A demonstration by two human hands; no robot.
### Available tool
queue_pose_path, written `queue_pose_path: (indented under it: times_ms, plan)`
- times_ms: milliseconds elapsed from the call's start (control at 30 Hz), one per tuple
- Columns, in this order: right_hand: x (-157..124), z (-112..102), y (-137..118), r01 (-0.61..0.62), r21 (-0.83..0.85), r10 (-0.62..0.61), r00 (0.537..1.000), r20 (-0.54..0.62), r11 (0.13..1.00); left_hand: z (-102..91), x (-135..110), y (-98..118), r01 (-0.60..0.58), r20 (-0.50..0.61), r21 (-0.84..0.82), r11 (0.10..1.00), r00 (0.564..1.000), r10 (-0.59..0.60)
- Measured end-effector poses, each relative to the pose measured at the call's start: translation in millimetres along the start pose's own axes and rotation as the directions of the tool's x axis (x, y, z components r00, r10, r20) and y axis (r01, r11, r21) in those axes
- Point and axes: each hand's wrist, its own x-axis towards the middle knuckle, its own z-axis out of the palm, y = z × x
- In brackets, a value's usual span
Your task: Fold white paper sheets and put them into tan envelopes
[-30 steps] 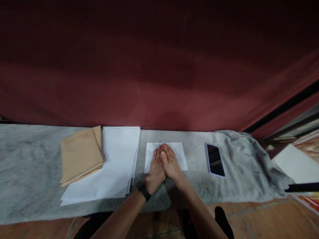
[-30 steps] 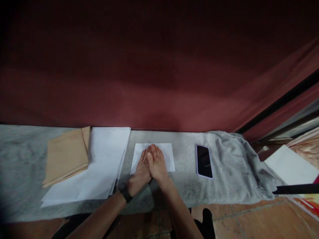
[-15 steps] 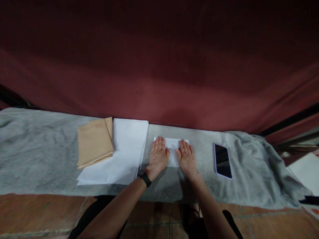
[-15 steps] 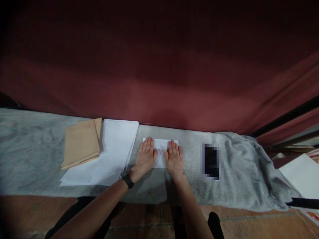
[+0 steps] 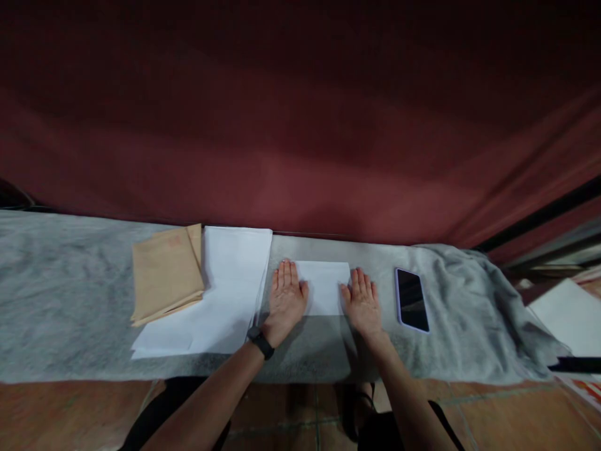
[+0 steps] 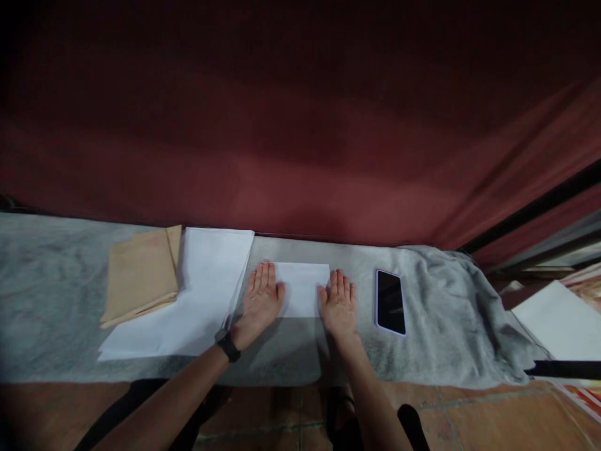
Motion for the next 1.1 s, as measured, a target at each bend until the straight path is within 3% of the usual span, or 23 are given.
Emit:
queue_pose_path:
  times_ms: [133,233,433,500,667,800,1100]
  plan:
    - [1,-4,5,-0.068,-0.012,0.067,0.998,-0.008,0.998,-3.6,0,-3,0.020,0.007,0.025,0.999,1.000,-0.020]
    - [8,-9,-3,-0.088,0.035,0.089,0.996,-0.026,0.995,-8.2,0,3,-0.033,0.006,0.033,0.999,0.999,0.033]
    - [15,-10,-47,0.180,0.271,-0.191,0.981,0.015,0.946,-4.9,-6,27,-0.262,0.093,-0.016,0.965,0.961,0.262]
    - [15,-7,-57,0.219,0.303,-0.243,0.969,0.044,0.928,-2.7,-4,30,-0.303,0.137,-0.010,0.953,0.944,0.302]
    - [19,-2,-61,0.205,0.289,-0.239,0.967,0.089,0.935,-2.1,4,26,-0.308,0.234,0.019,0.951,0.927,0.295]
    - [21,-1,-59,0.208,0.273,-0.236,0.969,0.076,0.939,-2.3,9,18,-0.297,0.213,0.015,0.955,0.934,0.288]
    - [22,1,-51,0.143,0.197,-0.153,0.988,0.034,0.970,-6.5,16,6,-0.166,0.170,0.068,0.984,0.974,0.152]
